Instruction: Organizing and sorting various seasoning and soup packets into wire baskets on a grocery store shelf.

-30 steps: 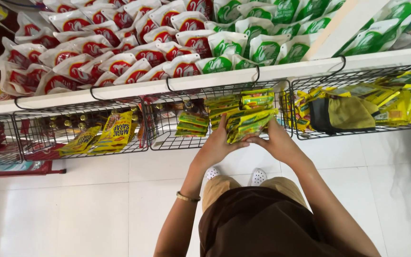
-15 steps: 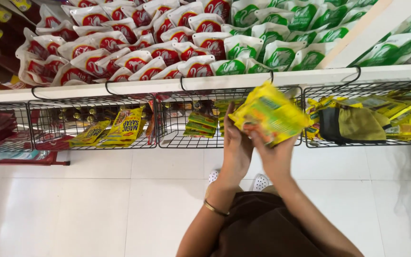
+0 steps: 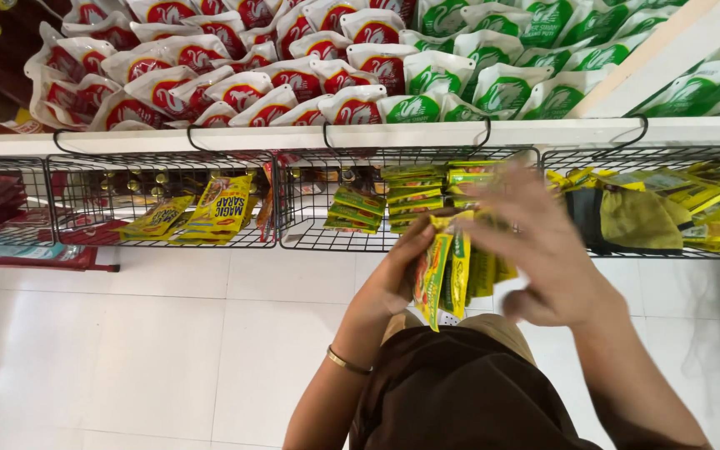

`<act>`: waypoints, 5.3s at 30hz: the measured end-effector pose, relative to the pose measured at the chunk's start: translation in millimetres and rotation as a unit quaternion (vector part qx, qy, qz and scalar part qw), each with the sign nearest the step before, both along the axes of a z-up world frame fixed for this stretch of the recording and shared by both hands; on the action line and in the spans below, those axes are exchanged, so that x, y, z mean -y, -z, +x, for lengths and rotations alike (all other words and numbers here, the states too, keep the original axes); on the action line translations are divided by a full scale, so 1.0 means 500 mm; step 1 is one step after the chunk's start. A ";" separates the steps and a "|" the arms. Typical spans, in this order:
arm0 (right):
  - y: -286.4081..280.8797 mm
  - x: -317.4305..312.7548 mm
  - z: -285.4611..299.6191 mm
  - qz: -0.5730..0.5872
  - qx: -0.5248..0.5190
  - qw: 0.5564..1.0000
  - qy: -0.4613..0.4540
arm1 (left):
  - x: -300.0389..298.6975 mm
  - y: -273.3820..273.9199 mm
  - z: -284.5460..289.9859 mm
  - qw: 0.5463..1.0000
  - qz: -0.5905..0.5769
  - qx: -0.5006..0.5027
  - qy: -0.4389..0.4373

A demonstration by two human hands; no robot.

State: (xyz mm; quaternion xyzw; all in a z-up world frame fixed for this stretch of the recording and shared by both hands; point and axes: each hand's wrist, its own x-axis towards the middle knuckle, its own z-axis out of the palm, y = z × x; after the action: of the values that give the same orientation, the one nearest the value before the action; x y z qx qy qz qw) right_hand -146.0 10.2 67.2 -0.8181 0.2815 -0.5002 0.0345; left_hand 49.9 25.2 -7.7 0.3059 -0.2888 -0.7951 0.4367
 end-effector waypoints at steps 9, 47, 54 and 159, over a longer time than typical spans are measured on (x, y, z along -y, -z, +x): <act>-0.033 -0.011 0.028 0.059 -0.323 0.933 -0.149 | -0.016 0.148 -0.006 0.992 -0.084 -0.093 0.005; 0.066 0.078 -0.023 0.277 -0.277 0.912 -0.125 | 0.095 -0.026 0.138 0.920 -0.130 0.300 0.216; 0.151 0.125 -0.048 0.394 -0.091 0.914 0.029 | 0.216 0.179 0.292 0.529 -0.522 0.650 0.157; 0.399 0.254 0.270 0.132 -0.429 0.881 0.150 | 0.238 0.315 0.283 0.825 -0.135 0.546 0.048</act>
State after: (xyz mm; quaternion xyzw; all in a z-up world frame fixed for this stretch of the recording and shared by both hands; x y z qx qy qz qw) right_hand -10.8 -116.6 -132.4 -0.8883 0.4518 -0.0582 -0.0575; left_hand 191.5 -93.6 -165.1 0.6142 -0.5988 -0.4709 0.2060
